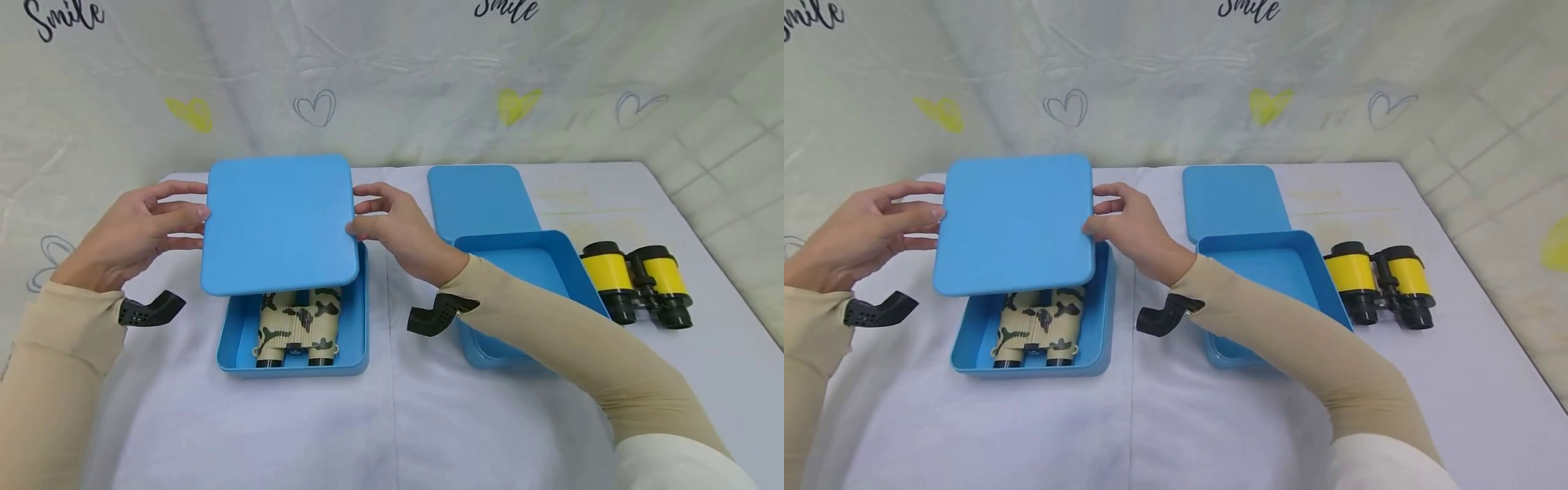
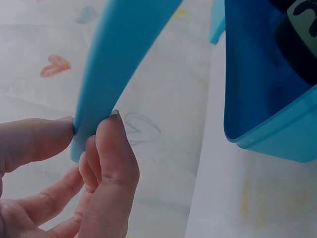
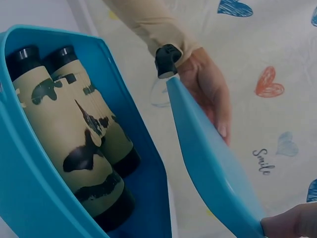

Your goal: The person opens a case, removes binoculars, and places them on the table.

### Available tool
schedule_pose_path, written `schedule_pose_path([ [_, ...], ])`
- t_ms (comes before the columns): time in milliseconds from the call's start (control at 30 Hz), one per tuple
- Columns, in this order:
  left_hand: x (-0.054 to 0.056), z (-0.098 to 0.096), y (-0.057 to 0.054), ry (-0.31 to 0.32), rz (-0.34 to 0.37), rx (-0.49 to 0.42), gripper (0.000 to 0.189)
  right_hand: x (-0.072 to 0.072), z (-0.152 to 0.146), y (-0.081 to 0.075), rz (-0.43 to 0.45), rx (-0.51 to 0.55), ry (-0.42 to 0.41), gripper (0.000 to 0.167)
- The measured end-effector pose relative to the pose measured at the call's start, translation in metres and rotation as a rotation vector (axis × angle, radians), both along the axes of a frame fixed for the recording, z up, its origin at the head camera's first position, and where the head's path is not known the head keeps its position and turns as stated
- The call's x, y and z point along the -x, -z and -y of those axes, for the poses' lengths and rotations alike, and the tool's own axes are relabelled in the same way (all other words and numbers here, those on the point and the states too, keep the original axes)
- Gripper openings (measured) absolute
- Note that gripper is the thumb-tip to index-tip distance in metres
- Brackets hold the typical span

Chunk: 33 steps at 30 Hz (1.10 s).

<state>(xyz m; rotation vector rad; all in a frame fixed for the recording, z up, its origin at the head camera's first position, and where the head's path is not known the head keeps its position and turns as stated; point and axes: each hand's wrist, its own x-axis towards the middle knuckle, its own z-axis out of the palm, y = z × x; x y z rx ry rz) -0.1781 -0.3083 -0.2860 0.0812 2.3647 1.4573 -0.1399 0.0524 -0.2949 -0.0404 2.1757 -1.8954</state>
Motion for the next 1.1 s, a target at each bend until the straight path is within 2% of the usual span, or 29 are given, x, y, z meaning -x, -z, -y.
schedule_pose_path([
  [467, 0.017, -0.002, -0.002, -0.005, 0.001, 0.011, 0.062, 0.018, 0.002, 0.002, -0.001, 0.027, 0.005, 0.058],
  [867, 0.034, -0.004, -0.001, -0.028, 0.025, -0.028, 0.069, 0.032, 0.004, 0.003, -0.009, 0.059, 0.028, 0.057],
  [1100, 0.041, -0.008, -0.005, -0.042, 0.011, -0.064, 0.068, 0.041, 0.003, 0.004, 0.004, 0.090, 0.050, 0.058],
])
